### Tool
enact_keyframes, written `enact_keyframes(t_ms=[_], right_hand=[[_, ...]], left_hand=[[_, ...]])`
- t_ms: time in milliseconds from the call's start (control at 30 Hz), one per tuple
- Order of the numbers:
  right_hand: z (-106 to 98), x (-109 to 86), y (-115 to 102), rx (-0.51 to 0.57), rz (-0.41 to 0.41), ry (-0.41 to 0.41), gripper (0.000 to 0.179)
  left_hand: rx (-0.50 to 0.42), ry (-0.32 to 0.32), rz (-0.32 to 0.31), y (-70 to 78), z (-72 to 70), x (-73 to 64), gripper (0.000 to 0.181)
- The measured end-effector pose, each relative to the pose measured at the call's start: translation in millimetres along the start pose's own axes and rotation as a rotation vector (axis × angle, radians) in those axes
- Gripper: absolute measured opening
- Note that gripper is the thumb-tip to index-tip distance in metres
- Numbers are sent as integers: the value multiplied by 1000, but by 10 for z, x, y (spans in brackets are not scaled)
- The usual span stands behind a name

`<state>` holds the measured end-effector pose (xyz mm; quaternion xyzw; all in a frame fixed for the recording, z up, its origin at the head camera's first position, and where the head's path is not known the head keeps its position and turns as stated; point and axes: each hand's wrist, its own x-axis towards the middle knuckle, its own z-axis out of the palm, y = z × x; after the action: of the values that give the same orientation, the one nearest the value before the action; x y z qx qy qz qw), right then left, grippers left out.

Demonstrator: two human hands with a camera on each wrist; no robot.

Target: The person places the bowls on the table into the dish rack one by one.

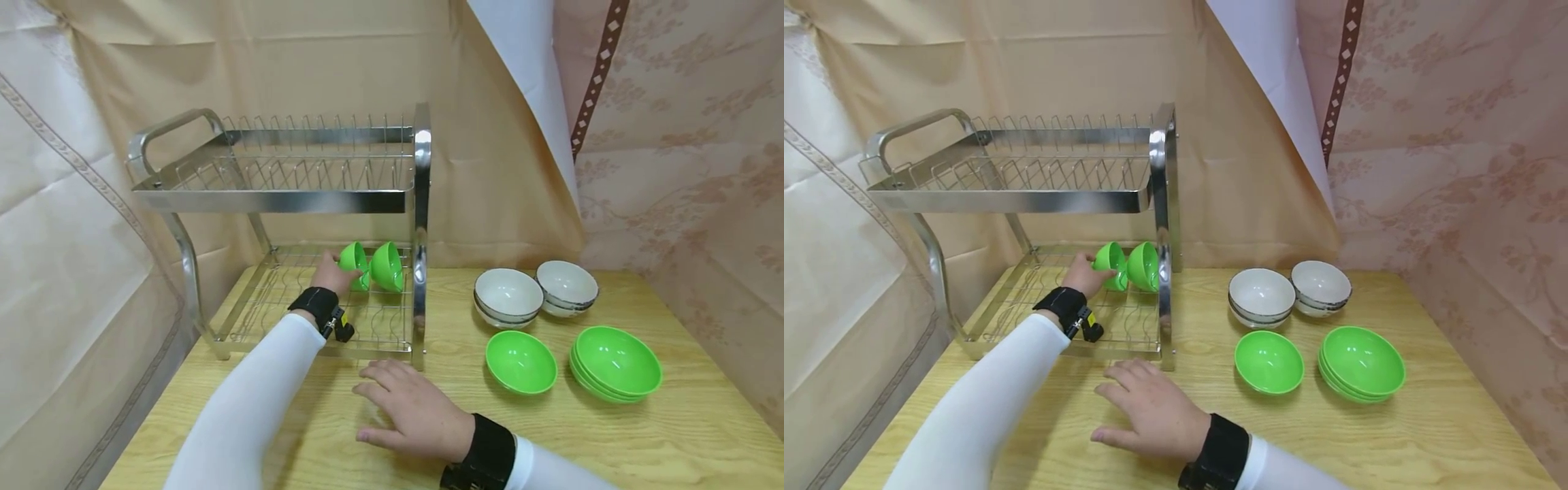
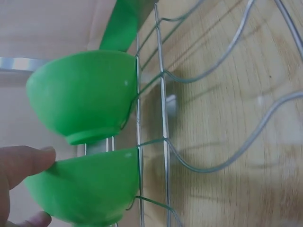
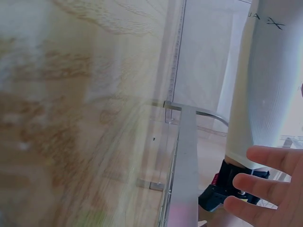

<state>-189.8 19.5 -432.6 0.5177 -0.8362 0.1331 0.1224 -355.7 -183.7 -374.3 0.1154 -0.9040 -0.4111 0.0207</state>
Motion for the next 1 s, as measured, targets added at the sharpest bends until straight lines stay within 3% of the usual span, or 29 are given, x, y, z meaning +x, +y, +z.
enact_keyframes(t_ms=[333, 533, 600, 667, 833, 1000], right_hand=[[-25, -29, -17, -22, -4, 1, 55], [-37, -59, -23, -24, 2, -5, 57], [-52, -76, -22, -22, 7, -9, 57], [-74, -93, -22, -20, 9, -8, 57], [-150, -173, -7, -11, 16, 8, 57], [-232, -367, 60, -15, 51, 9, 60]], left_hand=[[70, -66, -3, 11, -16, -20, 69], [156, -66, 57, 16, -55, -113, 71], [216, -23, 132, 39, -78, -207, 71], [295, 53, 246, 54, -91, -340, 70], [445, 225, 573, 1, -101, -849, 64], [492, 205, 845, -143, -68, -1370, 59]])
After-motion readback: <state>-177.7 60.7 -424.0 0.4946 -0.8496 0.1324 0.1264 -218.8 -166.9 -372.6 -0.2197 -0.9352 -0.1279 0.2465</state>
